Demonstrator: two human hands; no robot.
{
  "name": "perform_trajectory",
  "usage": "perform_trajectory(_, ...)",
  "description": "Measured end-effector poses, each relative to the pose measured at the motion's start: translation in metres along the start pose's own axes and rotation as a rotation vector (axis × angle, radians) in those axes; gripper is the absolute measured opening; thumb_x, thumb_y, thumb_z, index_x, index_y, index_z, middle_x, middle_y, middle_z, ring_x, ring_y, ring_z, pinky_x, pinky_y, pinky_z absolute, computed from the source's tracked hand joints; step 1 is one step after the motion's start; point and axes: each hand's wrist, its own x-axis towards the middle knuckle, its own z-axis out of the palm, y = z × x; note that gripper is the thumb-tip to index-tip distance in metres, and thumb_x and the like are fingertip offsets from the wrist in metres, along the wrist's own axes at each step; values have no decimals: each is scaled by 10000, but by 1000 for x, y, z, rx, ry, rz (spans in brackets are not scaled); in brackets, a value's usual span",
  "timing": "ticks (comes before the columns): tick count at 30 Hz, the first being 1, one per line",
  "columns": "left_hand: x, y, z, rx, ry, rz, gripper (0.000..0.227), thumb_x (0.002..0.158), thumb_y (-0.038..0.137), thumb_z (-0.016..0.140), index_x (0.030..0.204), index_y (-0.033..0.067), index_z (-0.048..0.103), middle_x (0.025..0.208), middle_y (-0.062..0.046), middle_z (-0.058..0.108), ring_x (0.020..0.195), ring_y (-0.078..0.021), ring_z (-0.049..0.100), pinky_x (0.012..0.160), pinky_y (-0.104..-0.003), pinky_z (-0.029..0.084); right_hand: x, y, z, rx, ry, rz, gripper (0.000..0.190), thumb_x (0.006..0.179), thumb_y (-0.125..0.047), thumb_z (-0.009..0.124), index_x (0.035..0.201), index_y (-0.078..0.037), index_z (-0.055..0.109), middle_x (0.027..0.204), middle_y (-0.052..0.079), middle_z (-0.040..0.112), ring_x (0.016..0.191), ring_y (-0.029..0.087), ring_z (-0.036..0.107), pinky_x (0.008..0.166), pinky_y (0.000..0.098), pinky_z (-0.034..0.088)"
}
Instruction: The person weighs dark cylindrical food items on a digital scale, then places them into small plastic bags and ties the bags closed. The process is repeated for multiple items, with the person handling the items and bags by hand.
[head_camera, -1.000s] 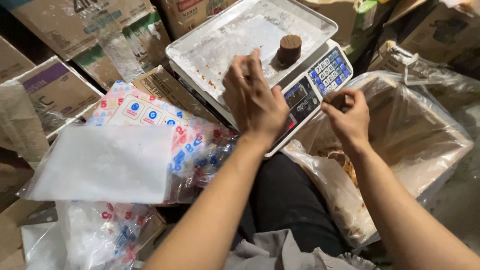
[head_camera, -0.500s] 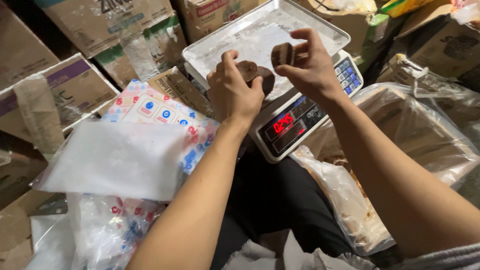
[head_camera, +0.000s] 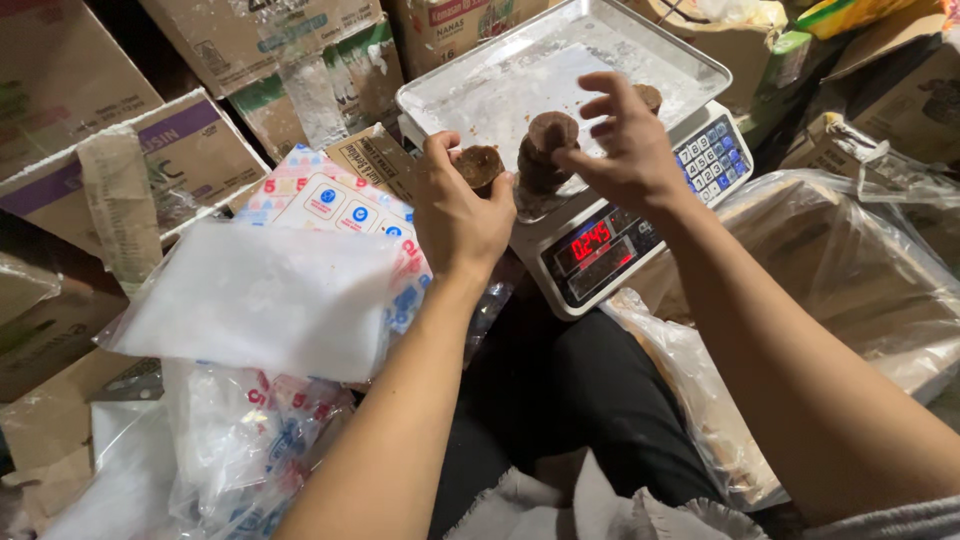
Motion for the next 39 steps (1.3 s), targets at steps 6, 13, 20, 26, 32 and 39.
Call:
perform_trajectory(6,-6,3,-1,-64,-16,20,611,770,227,843,1245,54,498,1153,-170,630,1093,-333,635,930,-432,520,-16,28,-28,145,157,236,551,889,-169,827,1342,-29,545,1138,140,647,1012,198,690,782,313,590)
perform_trajectory(13,-9,8,-1,-68,-30,30,603,766,216,847,1236,42,511,1149,-169,637,1082,-331,640,941,-430,518,-32,44,-48,309,297,295,434,920,-100,773,1307,-55,580,1065,68,686,876,94,649,675,230,533)
perform_trajectory(20,-7,12,-1,-60,-19,48,621,761,216,853,1246,36,509,1148,-175,635,1079,-327,646,934,-430,524,-32,47,-51,387,341,285,422,920,-76,769,1296,-53,580,1050,68,689,818,79,623,641,222,514)
perform_trajectory(26,1,17,-3,-99,-22,50,611,765,213,854,1238,27,516,1131,-176,643,1058,-321,659,922,-421,532,-21,56,-49,374,326,344,424,894,-71,768,1277,-39,590,1071,93,696,819,93,637,637,234,521)
perform_trajectory(32,17,31,0,-128,-5,87,592,775,215,848,1232,25,522,1121,-171,660,1041,-306,684,924,-408,556,3,87,-41,205,259,411,545,829,-74,812,1327,-35,594,1164,134,700,964,154,685,765,277,571)
perform_trajectory(39,34,62,22,-142,-42,113,615,753,220,854,1240,36,527,1144,-184,667,1031,-315,695,910,-409,565,30,122,-24,-81,97,240,793,720,-173,935,1391,-26,539,1254,173,648,1086,258,658,856,355,557)
